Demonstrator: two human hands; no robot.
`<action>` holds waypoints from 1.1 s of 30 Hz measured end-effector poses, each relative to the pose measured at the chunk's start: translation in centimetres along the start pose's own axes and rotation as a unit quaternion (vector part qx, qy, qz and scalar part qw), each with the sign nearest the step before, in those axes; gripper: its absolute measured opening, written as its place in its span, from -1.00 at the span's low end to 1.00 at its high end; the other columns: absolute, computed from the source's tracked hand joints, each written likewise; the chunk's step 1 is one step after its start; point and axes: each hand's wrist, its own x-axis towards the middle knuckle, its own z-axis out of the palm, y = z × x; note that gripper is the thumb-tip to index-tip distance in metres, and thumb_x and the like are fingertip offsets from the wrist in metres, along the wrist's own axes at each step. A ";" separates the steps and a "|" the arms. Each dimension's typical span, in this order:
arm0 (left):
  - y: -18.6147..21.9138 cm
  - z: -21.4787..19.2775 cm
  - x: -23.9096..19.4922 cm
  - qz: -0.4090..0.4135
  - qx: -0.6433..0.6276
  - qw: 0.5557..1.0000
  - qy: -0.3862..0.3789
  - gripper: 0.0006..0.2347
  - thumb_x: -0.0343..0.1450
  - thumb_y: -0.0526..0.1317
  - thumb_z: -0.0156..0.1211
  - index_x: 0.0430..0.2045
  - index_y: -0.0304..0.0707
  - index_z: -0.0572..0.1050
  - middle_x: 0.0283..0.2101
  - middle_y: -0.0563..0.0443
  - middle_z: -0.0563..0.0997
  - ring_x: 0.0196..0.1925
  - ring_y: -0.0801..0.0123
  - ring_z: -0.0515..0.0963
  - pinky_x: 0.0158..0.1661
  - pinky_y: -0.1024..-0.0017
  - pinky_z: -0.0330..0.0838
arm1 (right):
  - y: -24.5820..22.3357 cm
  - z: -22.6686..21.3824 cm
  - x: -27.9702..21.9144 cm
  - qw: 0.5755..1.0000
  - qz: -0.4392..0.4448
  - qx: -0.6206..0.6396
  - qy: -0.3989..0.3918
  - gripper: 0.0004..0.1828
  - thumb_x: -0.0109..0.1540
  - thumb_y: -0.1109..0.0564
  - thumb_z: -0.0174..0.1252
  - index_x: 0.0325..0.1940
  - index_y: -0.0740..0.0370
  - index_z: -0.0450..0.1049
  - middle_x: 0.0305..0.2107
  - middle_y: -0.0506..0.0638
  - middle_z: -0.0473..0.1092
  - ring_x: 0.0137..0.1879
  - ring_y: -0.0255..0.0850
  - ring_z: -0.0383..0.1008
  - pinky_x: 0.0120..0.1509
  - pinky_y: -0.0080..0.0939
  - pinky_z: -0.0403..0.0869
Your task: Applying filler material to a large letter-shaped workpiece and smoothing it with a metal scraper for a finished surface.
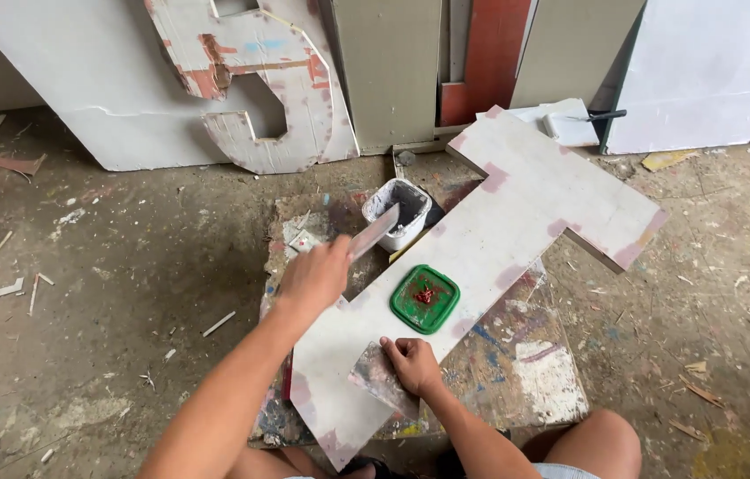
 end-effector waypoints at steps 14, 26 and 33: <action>7.0 4.8 20.1 0.077 0.340 0.933 -0.091 -0.73 0.33 -0.58 0.17 -0.55 -0.07 0.56 -0.49 0.24 0.51 -0.50 0.39 0.52 -0.61 0.49 0.34 | -3.4 -1.1 -1.9 1.000 0.003 -0.004 -0.013 -0.32 0.30 -0.33 0.12 -0.74 0.09 0.19 -0.79 -0.14 0.12 -0.54 -0.34 0.08 -0.37 -0.17 0.14; 7.9 6.8 21.4 0.096 0.344 0.929 -0.096 -0.75 0.45 -0.53 0.06 -0.46 -0.16 0.62 -0.39 0.15 0.60 -0.43 0.34 0.61 -0.55 0.39 0.47 | -3.6 -1.3 -2.2 1.000 0.003 0.002 -0.013 -0.30 0.32 -0.32 0.14 -0.72 0.07 0.13 -0.77 -0.15 0.04 -0.53 -0.34 -0.01 -0.40 -0.16 0.05; 6.9 6.7 21.7 0.110 0.375 0.918 -0.068 -0.69 0.43 -0.56 0.12 -0.67 -0.10 0.49 -0.62 0.24 0.40 -0.62 0.49 0.39 -0.66 0.51 0.25 | -3.4 -1.4 -2.3 1.000 -0.014 0.001 -0.023 -0.31 0.33 -0.30 0.14 -0.71 0.07 0.10 -0.75 -0.15 0.01 -0.52 -0.33 -0.02 -0.38 -0.16 0.06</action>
